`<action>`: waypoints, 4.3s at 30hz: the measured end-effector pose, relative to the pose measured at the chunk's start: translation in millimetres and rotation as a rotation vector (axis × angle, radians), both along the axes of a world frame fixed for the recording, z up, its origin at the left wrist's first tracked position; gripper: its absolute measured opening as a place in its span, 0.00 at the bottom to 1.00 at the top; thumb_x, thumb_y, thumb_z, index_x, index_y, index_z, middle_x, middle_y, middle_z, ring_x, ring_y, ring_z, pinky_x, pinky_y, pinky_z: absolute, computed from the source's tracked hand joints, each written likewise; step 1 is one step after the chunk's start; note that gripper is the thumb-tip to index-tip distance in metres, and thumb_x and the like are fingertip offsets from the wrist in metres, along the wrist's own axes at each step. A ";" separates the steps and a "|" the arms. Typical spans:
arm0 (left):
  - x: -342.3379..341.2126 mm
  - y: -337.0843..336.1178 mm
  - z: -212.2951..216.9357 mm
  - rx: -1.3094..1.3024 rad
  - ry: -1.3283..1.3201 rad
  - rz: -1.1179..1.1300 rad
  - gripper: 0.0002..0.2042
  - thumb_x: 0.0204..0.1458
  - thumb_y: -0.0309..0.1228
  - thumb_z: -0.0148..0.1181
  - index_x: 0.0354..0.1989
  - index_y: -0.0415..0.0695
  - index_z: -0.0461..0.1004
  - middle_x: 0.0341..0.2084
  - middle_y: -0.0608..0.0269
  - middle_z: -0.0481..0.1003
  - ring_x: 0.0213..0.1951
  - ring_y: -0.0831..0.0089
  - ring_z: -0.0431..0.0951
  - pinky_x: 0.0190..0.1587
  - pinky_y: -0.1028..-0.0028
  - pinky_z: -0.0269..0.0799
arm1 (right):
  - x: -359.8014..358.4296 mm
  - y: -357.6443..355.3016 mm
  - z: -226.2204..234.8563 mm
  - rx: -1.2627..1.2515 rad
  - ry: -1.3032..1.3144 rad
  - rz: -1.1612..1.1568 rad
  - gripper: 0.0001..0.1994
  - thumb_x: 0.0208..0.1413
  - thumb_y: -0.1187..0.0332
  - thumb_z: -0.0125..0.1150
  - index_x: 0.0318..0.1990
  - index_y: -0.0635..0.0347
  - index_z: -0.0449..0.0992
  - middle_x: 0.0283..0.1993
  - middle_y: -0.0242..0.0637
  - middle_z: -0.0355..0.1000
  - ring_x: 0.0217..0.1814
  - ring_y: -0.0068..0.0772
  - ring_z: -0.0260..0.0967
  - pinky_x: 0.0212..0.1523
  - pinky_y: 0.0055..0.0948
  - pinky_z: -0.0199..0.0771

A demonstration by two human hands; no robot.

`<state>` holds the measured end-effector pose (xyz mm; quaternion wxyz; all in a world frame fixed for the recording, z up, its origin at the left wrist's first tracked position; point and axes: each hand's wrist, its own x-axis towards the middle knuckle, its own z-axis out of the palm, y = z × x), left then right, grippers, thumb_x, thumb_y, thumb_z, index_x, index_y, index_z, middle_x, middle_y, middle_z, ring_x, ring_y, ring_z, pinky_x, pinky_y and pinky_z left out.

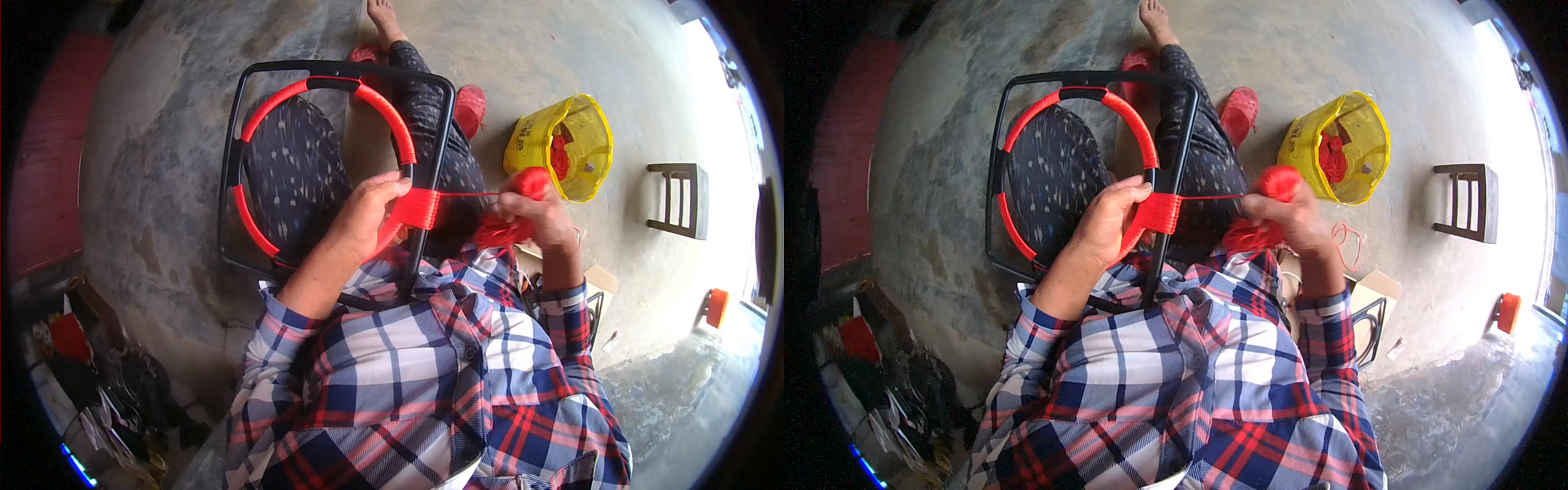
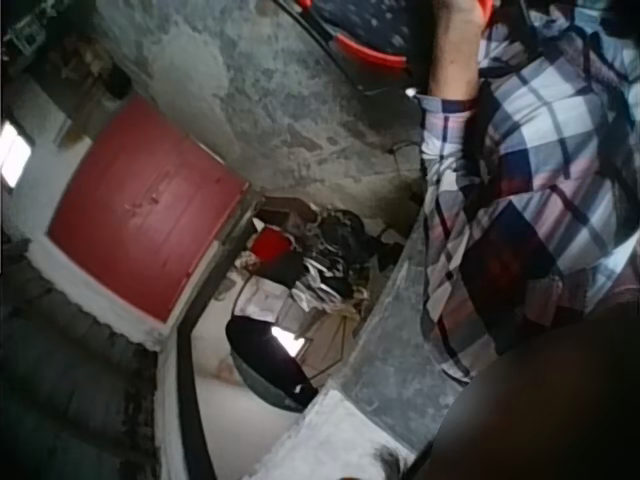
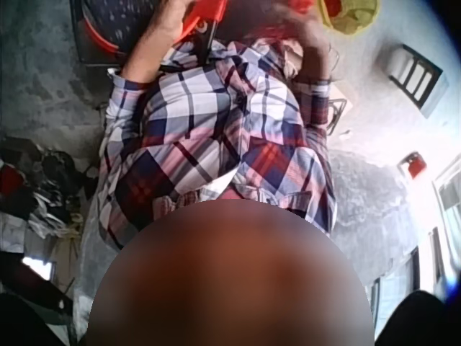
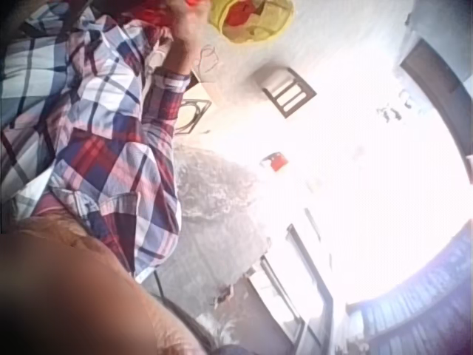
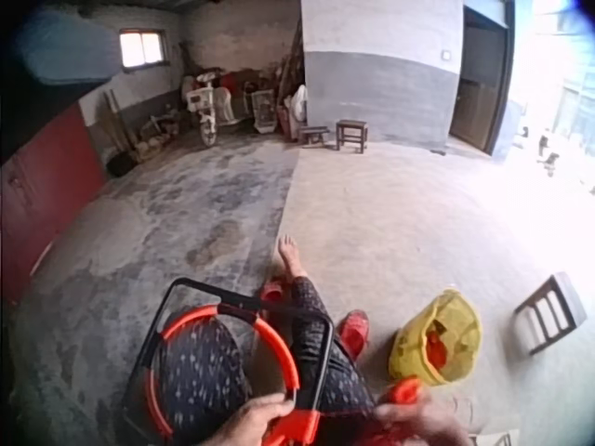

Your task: Winding red twine around a circular red plastic frame to secure or decorate it.

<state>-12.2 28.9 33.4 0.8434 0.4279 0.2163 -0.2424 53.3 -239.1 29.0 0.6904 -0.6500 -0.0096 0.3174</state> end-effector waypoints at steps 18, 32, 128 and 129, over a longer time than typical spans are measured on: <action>1.6 1.9 -10.9 -0.114 0.044 0.104 0.13 0.60 0.37 0.48 0.44 0.41 0.71 0.34 0.61 0.76 0.35 0.71 0.77 0.38 0.71 0.74 | 22.2 -79.0 -65.6 0.358 0.078 -0.700 0.17 0.49 0.73 0.55 0.49 0.59 0.66 0.41 0.39 0.71 0.41 0.33 0.69 0.44 0.32 0.73; 1.6 0.1 -4.1 0.043 -0.016 0.302 0.21 0.44 0.18 0.44 0.50 0.38 0.64 0.44 0.55 0.72 0.43 0.69 0.75 0.48 0.70 0.72 | 37.2 84.1 -0.6 -0.316 -1.123 -0.275 0.29 0.33 0.68 0.74 0.48 0.54 0.72 0.46 0.40 0.71 0.46 0.44 0.70 0.43 0.34 0.71; 10.7 -7.6 -10.1 0.075 -0.022 0.274 0.17 0.61 0.40 0.45 0.53 0.44 0.64 0.34 0.59 0.74 0.33 0.71 0.76 0.38 0.69 0.73 | 40.2 -88.5 -33.5 0.758 -0.131 -0.748 0.13 0.55 0.66 0.56 0.47 0.57 0.68 0.35 0.38 0.70 0.34 0.30 0.69 0.40 0.33 0.73; 12.3 -9.5 -4.3 -0.041 -0.041 0.258 0.18 0.59 0.38 0.44 0.54 0.43 0.64 0.36 0.56 0.75 0.36 0.67 0.76 0.41 0.66 0.73 | 35.3 -75.7 -28.8 0.600 -0.147 -0.843 0.13 0.54 0.66 0.56 0.45 0.60 0.68 0.31 0.37 0.69 0.31 0.28 0.68 0.37 0.27 0.72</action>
